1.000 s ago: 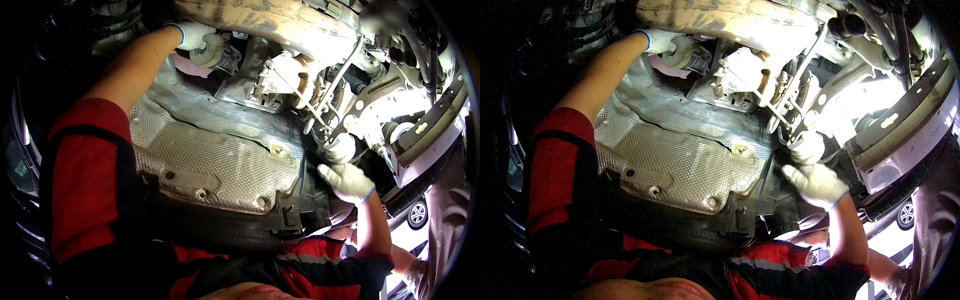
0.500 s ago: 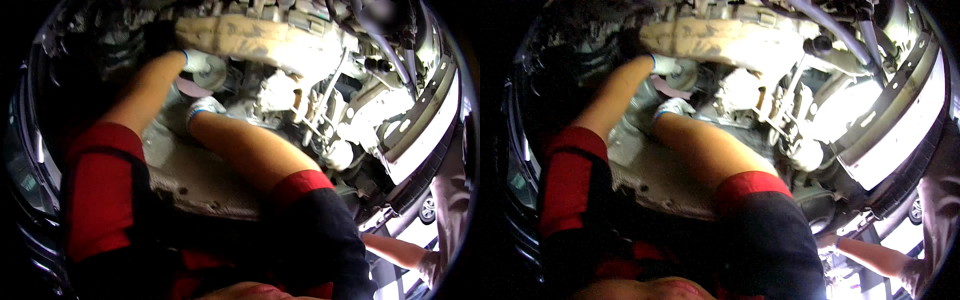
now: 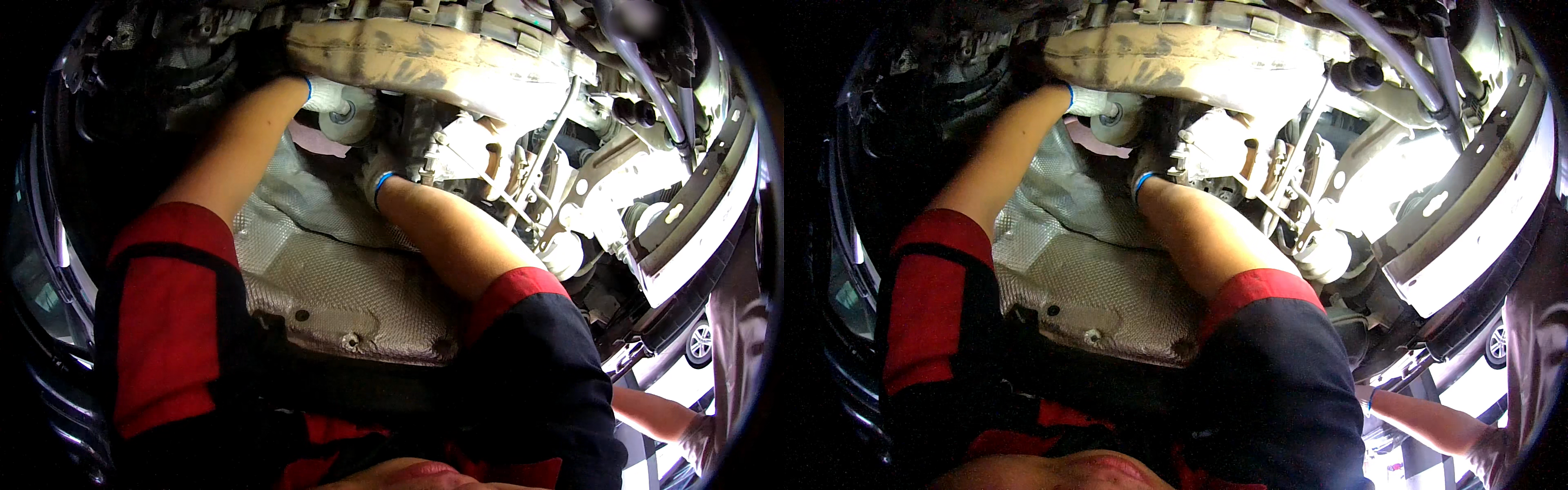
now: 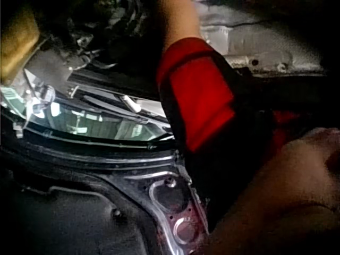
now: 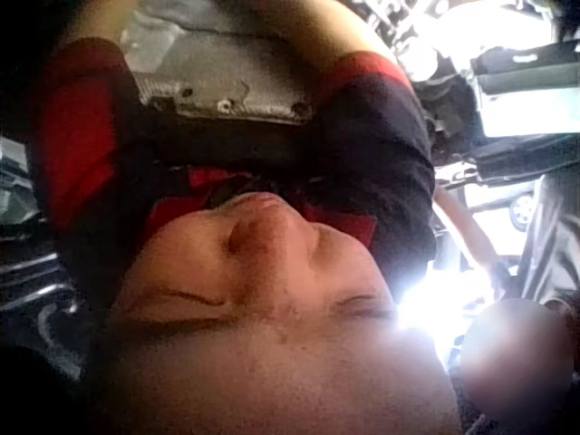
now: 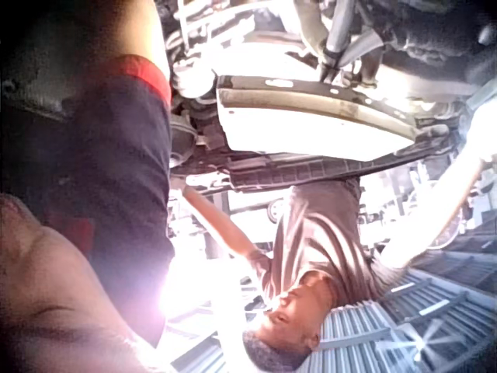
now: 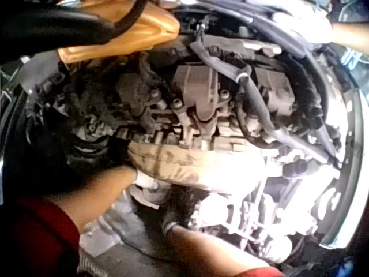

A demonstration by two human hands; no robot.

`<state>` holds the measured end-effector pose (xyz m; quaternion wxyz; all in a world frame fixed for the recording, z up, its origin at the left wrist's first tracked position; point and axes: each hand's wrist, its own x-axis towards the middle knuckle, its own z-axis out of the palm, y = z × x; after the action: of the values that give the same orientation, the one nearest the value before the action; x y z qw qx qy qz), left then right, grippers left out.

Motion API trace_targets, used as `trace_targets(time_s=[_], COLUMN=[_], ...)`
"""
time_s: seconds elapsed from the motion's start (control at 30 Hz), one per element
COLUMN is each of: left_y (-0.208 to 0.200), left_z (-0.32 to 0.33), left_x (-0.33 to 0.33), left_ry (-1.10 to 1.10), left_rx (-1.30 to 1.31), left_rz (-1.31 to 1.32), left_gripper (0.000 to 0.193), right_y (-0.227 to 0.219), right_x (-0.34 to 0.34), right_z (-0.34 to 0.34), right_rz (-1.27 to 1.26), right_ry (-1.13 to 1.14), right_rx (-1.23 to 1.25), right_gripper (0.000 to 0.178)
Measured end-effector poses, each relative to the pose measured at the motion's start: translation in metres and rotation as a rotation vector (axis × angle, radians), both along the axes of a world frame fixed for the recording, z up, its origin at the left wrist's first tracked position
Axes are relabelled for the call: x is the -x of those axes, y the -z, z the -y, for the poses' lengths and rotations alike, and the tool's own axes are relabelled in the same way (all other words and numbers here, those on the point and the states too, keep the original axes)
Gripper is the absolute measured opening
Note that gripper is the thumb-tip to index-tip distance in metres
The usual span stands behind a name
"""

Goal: The person positions an engine mount into its slot on the vehicle underbody and pushes it into place by hand.

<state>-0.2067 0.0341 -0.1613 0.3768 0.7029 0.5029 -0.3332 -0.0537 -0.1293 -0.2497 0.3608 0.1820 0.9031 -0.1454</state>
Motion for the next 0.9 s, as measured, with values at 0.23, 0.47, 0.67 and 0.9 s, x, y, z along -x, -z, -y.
trace_targets(time_s=[0.23,0.47,0.67,0.9], left_y=[-0.027,-0.027,-0.015,-0.018], left_z=[-0.014,-0.009,0.005,0.008], left_x=[-0.061,-0.053,-0.042,-0.065], left_ry=[-0.090,-0.237,-0.193,-0.068], left_rx=[-0.042,0.069,0.086,-0.044], left_rz=[0.086,0.254,0.074,0.144], left_gripper=[0.044,0.063,0.086,0.094], right_y=[-0.074,-0.105,-0.138,-0.137], right_x=[-0.058,-0.062,-0.061,-0.066], right_z=[-0.043,-0.043,-0.062,-0.059], right_rz=[0.036,-0.031,-0.052,-0.179], right_ry=[0.037,0.124,0.151,0.208], right_rx=[0.088,0.160,0.371,0.378], right_gripper=[0.041,0.039,0.038,0.029])
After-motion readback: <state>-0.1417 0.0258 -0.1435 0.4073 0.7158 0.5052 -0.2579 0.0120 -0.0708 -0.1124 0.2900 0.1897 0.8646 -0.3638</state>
